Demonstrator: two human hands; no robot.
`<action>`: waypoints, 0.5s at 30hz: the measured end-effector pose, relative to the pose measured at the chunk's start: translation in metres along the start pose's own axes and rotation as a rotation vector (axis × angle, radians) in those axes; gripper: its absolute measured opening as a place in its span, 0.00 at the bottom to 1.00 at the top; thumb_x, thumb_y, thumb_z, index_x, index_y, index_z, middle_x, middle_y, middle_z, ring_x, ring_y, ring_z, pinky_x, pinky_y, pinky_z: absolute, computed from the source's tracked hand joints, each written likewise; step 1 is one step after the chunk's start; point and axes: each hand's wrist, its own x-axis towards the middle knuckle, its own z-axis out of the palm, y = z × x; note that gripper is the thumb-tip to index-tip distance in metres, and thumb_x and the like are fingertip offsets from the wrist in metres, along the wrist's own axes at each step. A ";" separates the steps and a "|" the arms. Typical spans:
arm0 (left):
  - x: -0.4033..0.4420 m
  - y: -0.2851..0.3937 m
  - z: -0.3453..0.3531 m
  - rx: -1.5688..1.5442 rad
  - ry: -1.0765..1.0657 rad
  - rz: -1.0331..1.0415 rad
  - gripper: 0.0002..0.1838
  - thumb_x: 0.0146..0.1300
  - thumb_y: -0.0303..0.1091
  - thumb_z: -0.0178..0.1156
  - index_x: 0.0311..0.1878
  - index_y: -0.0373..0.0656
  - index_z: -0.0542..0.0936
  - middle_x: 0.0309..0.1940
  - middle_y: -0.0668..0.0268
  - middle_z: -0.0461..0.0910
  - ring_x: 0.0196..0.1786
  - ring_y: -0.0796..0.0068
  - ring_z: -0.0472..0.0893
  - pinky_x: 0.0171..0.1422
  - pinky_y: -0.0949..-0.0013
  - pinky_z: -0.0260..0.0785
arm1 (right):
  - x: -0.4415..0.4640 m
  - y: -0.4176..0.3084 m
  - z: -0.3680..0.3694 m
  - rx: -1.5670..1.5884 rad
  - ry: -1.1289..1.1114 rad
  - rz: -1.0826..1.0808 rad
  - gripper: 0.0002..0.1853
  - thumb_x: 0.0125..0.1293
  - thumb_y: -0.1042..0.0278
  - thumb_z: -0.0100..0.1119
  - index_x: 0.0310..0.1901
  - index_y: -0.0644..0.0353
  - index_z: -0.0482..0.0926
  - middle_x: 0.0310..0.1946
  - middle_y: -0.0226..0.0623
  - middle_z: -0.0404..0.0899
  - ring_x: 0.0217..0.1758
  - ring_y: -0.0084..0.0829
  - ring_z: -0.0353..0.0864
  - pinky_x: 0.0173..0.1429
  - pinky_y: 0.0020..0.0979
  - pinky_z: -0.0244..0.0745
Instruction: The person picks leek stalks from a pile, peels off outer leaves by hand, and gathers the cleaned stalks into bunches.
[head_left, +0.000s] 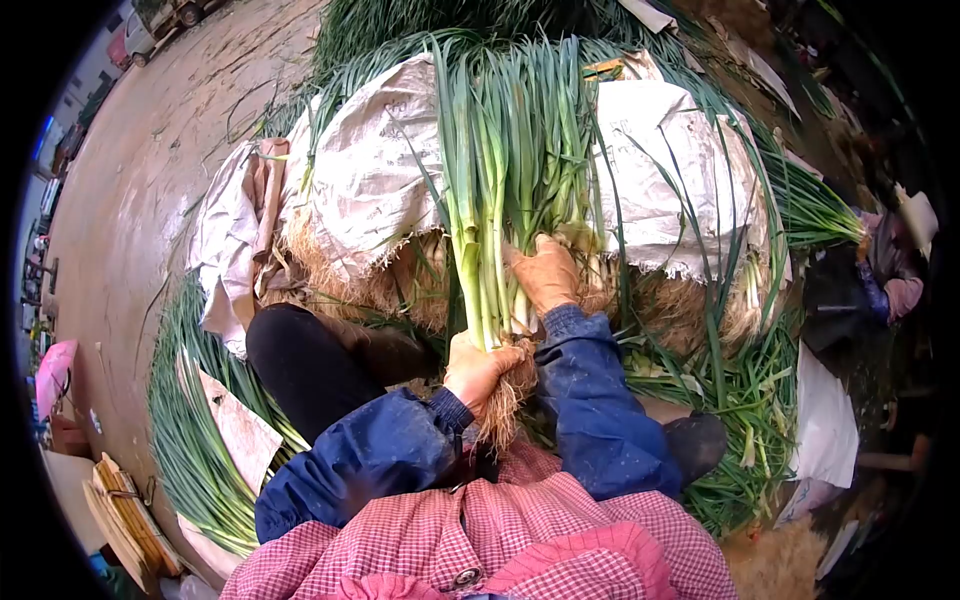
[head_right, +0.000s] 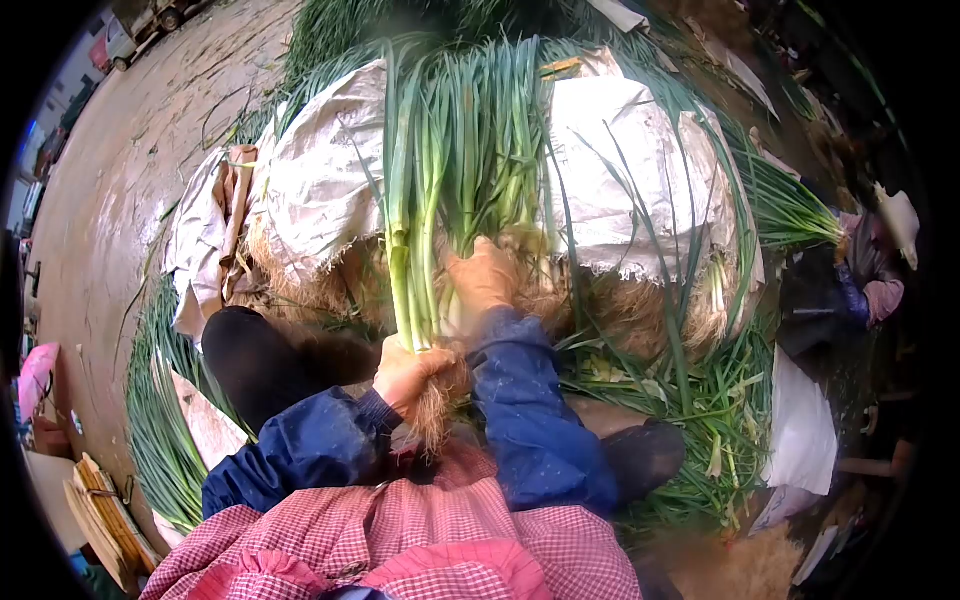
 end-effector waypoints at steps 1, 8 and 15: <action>0.002 0.000 -0.004 0.007 -0.004 0.010 0.15 0.45 0.12 0.60 0.39 0.34 0.76 0.28 0.63 0.79 0.27 0.75 0.79 0.32 0.72 0.75 | 0.000 -0.008 -0.005 -0.130 -0.138 -0.009 0.34 0.55 0.39 0.58 0.49 0.66 0.76 0.50 0.57 0.74 0.57 0.49 0.72 0.61 0.41 0.66; -0.005 -0.006 -0.019 -0.039 0.005 0.029 0.10 0.47 0.14 0.62 0.35 0.31 0.76 0.24 0.63 0.77 0.21 0.75 0.77 0.24 0.73 0.71 | -0.042 0.071 -0.005 0.033 -0.103 -0.223 0.13 0.65 0.64 0.51 0.42 0.64 0.78 0.19 0.39 0.76 0.19 0.32 0.78 0.28 0.32 0.72; 0.005 -0.017 -0.011 -0.057 0.014 0.053 0.10 0.48 0.13 0.60 0.36 0.31 0.76 0.25 0.62 0.78 0.25 0.75 0.78 0.28 0.72 0.74 | -0.059 0.033 0.010 1.575 0.000 0.181 0.12 0.69 0.61 0.45 0.34 0.60 0.74 0.23 0.28 0.69 0.24 0.23 0.67 0.33 0.28 0.67</action>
